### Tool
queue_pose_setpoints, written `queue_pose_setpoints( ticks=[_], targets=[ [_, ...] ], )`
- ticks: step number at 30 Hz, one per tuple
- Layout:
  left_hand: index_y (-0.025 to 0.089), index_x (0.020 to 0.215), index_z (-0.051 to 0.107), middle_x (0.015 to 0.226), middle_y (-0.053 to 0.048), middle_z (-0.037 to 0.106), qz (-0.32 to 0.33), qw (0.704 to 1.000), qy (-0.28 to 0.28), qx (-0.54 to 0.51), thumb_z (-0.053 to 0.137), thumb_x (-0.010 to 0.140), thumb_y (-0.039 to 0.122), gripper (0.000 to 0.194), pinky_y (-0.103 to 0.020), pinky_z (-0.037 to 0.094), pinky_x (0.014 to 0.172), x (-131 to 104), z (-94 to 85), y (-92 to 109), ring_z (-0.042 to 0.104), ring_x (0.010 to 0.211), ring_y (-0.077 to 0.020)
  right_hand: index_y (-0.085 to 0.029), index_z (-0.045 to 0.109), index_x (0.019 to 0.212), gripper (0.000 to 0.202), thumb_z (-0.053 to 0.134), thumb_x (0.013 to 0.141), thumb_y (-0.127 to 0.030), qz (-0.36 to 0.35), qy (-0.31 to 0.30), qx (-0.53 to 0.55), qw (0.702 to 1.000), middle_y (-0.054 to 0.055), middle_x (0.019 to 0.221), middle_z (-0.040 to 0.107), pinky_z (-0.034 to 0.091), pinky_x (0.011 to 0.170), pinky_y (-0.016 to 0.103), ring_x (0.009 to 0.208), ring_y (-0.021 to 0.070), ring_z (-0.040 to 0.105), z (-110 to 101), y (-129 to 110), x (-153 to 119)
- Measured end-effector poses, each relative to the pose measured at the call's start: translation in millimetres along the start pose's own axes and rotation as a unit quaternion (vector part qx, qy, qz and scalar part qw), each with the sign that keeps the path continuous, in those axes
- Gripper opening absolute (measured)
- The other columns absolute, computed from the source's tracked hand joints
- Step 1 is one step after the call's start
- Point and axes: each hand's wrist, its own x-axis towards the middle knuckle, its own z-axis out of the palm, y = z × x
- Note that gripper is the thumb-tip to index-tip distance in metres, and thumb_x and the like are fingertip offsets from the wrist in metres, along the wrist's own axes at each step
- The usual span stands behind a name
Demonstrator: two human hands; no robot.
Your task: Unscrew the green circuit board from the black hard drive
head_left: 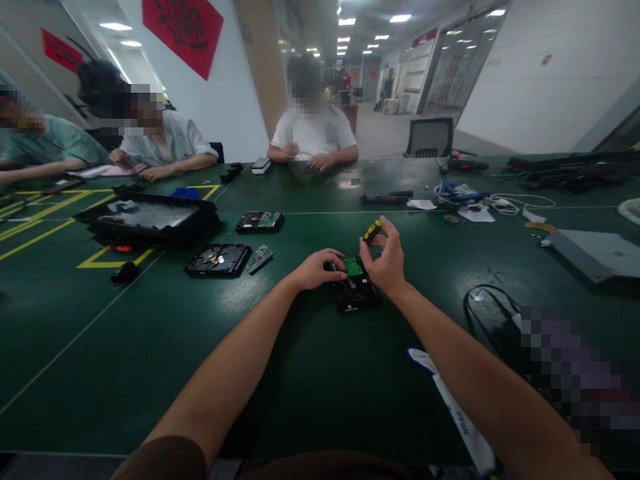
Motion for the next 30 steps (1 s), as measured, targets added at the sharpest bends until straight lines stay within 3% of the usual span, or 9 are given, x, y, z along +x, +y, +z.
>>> queue_pose_setpoints(
  ticks=[6,12,21,30],
  targets=[
    [0.024,0.098,0.077,0.137,-0.007,0.063,-0.012,1.0,0.0,0.002,0.084,0.08,0.038,0.024,-0.047,0.045,0.112,0.0,0.1,0.5,0.062,0.123,-0.0258,-0.03,0.032,0.157,0.074,0.068,0.093,-0.03,0.008,-0.008,0.005,1.0,0.015,0.14,0.053,0.066,0.079,0.044,0.092,0.023,0.07,-1.7,-1.8,0.3],
    [0.024,0.099,0.077,0.137,-0.007,0.063,0.0,1.0,0.006,0.001,0.084,0.081,0.037,0.023,-0.046,0.044,0.113,0.2,0.8,-0.5,0.062,0.125,-0.0251,-0.03,0.033,0.158,0.07,0.063,0.095,-0.027,-0.005,-0.024,-0.01,1.0,0.015,0.141,0.056,0.064,0.087,0.047,0.097,0.0242,0.07,-4.2,-5.5,2.3],
    [0.023,0.098,0.077,0.136,-0.007,0.064,0.003,1.0,0.006,-0.002,0.084,0.081,0.036,0.022,-0.044,0.045,0.113,0.1,0.2,2.3,0.062,0.125,-0.0247,-0.028,0.034,0.157,0.067,0.063,0.096,-0.028,-0.005,-0.016,-0.012,1.0,0.016,0.141,0.055,0.064,0.089,0.048,0.091,0.0224,0.07,-3.7,-5.6,1.3],
    [0.024,0.097,0.077,0.137,-0.007,0.063,0.0,1.0,0.004,-0.007,0.084,0.08,0.036,0.022,-0.045,0.045,0.113,-0.2,0.1,3.3,0.062,0.124,-0.0248,-0.03,0.032,0.158,0.065,0.059,0.1,-0.03,-0.009,-0.03,-0.008,0.999,0.014,0.138,0.057,0.063,0.091,0.051,0.103,0.0264,0.069,-4.5,-5.7,2.4]
  ],
)
